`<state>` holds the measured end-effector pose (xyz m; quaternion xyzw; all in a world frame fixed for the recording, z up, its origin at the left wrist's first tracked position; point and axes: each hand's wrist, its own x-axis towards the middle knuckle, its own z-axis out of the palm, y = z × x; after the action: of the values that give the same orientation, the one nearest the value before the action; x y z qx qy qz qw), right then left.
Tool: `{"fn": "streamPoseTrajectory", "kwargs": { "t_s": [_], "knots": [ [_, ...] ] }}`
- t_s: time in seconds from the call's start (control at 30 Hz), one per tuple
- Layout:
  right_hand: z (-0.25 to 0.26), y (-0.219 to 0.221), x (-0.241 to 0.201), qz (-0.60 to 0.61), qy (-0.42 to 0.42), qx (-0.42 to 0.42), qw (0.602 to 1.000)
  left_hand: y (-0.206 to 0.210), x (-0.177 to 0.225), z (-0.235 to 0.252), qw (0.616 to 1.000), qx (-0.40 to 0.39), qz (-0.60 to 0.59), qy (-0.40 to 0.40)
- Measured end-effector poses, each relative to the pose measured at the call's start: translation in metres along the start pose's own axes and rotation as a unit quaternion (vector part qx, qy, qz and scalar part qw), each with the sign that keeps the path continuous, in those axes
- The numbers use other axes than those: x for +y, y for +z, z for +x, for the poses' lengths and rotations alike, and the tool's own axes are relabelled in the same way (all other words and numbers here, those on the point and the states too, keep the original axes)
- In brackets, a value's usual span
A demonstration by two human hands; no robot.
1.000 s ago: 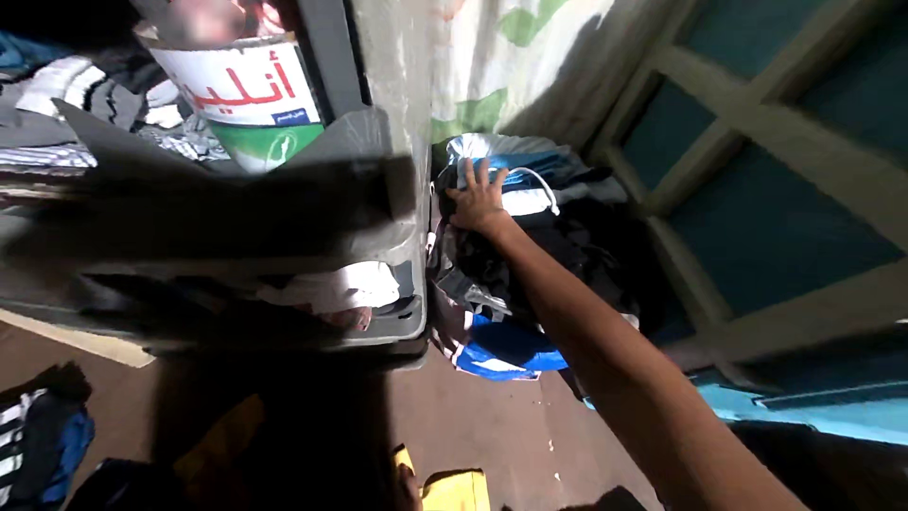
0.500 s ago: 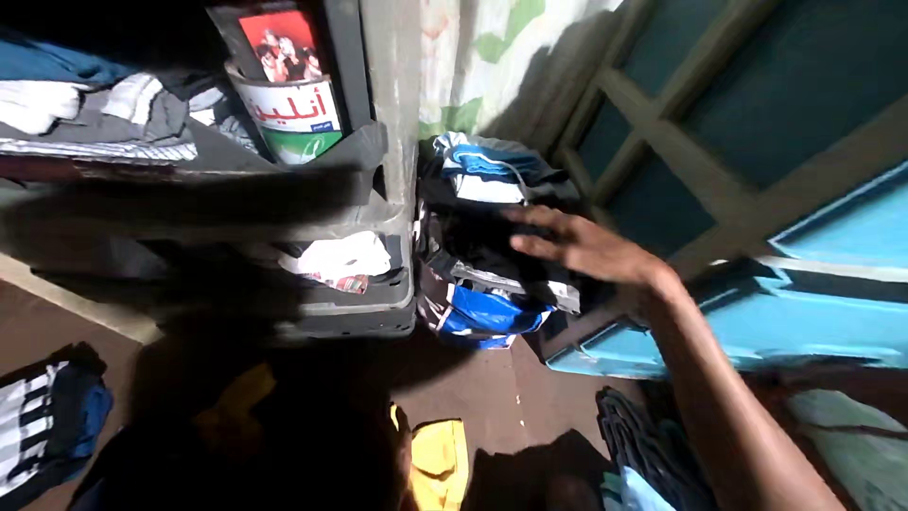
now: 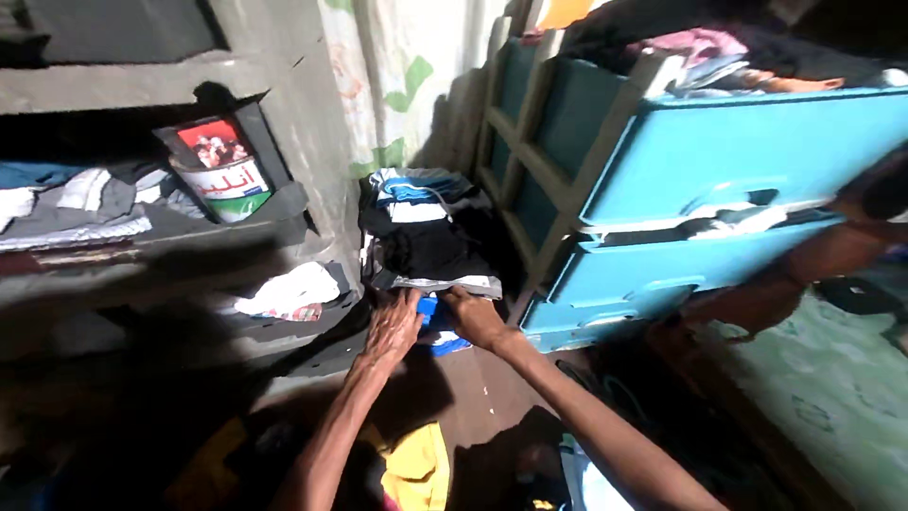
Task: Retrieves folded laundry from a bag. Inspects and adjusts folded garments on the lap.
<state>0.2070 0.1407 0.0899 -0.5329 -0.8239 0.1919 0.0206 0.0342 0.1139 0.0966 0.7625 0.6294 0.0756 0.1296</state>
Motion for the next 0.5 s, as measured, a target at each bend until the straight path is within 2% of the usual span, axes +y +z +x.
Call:
{"fn": "streamPoseTrajectory", "kwargs": {
  "t_s": [0.17, 0.27, 0.37, 0.43, 0.5],
  "knots": [
    [-0.005, -0.006, 0.009, -0.014, -0.041, -0.010, 0.999, -0.013, -0.003, 0.000, 0.997, -0.047, -0.032, -0.046],
    [-0.003, -0.018, 0.015, 0.068, -0.069, -0.035, 0.995, -0.021, -0.010, 0.002, 0.996, -0.045, -0.046, -0.055],
    [0.002, -0.014, 0.023, 0.132, -0.036, -0.101, 0.985, -0.022, -0.023, 0.006, 0.996, -0.085, 0.009, -0.022],
    [0.005, -0.016, 0.024, 0.058, -0.006, -0.135, 0.989, -0.024, -0.033, 0.008, 0.993, -0.107, 0.034, 0.025],
    [0.004, -0.036, 0.017, -0.014, -0.007, -0.114, 0.993, -0.045, -0.034, 0.010, 0.990, -0.097, 0.060, 0.079]
  ]
}}
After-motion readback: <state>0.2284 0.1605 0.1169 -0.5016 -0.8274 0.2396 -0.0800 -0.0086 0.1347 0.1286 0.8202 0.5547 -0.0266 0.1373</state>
